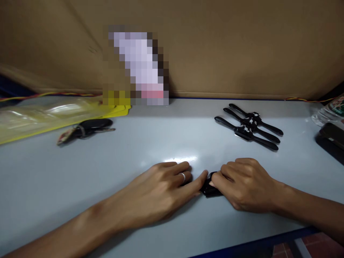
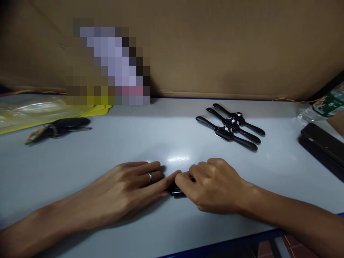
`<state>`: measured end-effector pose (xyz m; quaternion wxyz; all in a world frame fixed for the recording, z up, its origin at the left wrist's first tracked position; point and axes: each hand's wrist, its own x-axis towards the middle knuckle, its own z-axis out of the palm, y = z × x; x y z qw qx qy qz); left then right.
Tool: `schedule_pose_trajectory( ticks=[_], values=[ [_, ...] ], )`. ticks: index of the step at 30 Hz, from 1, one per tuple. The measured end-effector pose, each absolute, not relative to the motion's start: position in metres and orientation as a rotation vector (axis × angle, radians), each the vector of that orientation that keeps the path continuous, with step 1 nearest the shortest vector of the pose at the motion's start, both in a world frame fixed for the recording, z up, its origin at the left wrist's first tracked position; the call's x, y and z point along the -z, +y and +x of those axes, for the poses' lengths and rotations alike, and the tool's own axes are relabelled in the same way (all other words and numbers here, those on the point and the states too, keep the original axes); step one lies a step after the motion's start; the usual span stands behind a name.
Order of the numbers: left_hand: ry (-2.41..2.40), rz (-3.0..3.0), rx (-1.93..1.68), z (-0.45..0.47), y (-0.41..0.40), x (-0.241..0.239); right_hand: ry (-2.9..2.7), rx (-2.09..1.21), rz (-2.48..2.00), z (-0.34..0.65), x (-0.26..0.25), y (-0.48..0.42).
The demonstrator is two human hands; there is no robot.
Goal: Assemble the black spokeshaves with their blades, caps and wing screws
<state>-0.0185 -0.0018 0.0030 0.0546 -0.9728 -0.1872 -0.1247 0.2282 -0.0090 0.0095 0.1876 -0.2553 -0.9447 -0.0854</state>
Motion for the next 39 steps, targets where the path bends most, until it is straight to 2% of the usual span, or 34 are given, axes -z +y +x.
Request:
schedule_pose_trajectory(
  ticks=[11,16,20,29,39],
  values=[
    [-0.573,-2.957,0.422,-0.019,-0.001,-0.003,-2.654,0.196,-0.775,0.229,-0.011,-0.009],
    [-0.634,-2.855,0.468,-0.013,-0.006,-0.002,-2.567,0.242,-1.033,0.222,-0.012,-0.011],
    [-0.714,-2.801,0.454,-0.006,-0.018,-0.002,-2.538,0.157,-1.138,0.214,-0.014,-0.016],
    [-0.769,-2.72,0.422,0.002,-0.031,0.001,-2.691,-0.018,-1.733,0.202,-0.033,-0.022],
    [-0.795,-2.678,0.397,0.006,-0.037,0.001,-2.711,-0.06,-1.662,0.201,-0.032,-0.023]
  ],
)
